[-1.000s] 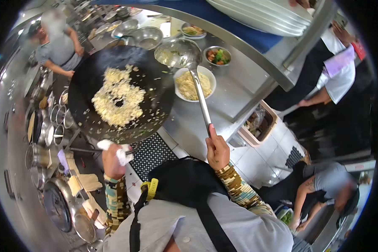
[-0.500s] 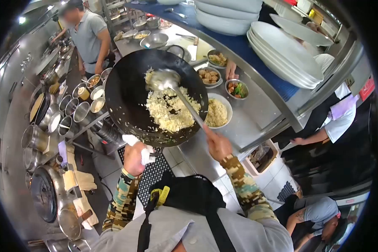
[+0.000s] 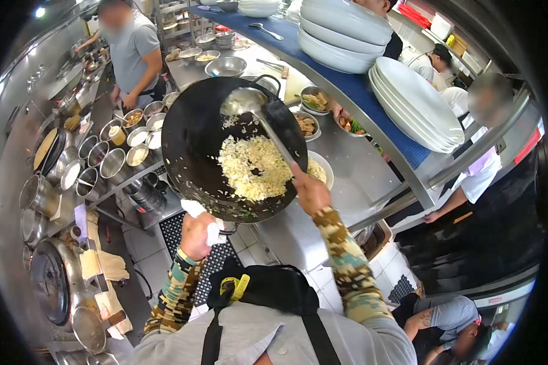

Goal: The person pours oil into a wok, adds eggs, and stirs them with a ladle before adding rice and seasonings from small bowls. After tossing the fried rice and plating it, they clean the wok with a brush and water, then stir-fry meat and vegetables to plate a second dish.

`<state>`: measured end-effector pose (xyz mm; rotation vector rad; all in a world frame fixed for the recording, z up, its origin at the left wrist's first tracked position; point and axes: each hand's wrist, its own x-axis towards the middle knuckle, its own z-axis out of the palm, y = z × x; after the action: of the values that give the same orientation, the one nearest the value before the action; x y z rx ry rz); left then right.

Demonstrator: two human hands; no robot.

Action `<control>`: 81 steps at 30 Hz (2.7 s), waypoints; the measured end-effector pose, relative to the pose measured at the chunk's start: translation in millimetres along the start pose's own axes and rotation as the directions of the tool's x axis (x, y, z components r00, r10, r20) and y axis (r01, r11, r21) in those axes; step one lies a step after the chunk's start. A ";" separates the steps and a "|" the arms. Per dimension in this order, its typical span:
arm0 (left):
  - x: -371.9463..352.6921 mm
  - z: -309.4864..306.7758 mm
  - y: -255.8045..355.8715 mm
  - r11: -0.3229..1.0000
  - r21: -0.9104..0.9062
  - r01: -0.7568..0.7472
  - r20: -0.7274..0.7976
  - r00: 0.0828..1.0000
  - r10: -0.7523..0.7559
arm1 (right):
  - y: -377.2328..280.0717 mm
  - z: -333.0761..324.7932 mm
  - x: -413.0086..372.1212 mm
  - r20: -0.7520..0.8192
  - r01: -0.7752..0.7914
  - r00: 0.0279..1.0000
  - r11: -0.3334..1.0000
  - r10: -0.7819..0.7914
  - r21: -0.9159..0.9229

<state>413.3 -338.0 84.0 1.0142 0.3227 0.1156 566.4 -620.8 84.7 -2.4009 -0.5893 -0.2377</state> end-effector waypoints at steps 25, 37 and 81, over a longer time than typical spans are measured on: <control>9.9 -0.3 -3.2 0.998 -0.017 -0.062 0.037 0.997 0.063 | -7.2 -7.4 -100.0 0.083 0.119 0.990 0.991 -0.113 -0.068; 3.5 13.6 6.1 0.997 0.068 -0.034 -0.003 0.999 0.035 | 21.5 12.7 -66.1 -0.142 0.019 0.990 1.000 -0.021 -0.015; 38.6 -8.6 -8.7 0.966 0.113 -0.233 -0.054 0.969 0.240 | 63.2 -13.7 -288.4 -0.280 -0.203 0.954 0.923 0.110 -0.328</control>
<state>446.7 -326.2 64.3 1.1535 0.2695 0.3524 341.2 -774.8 -29.1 -2.6853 -0.2444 -0.6205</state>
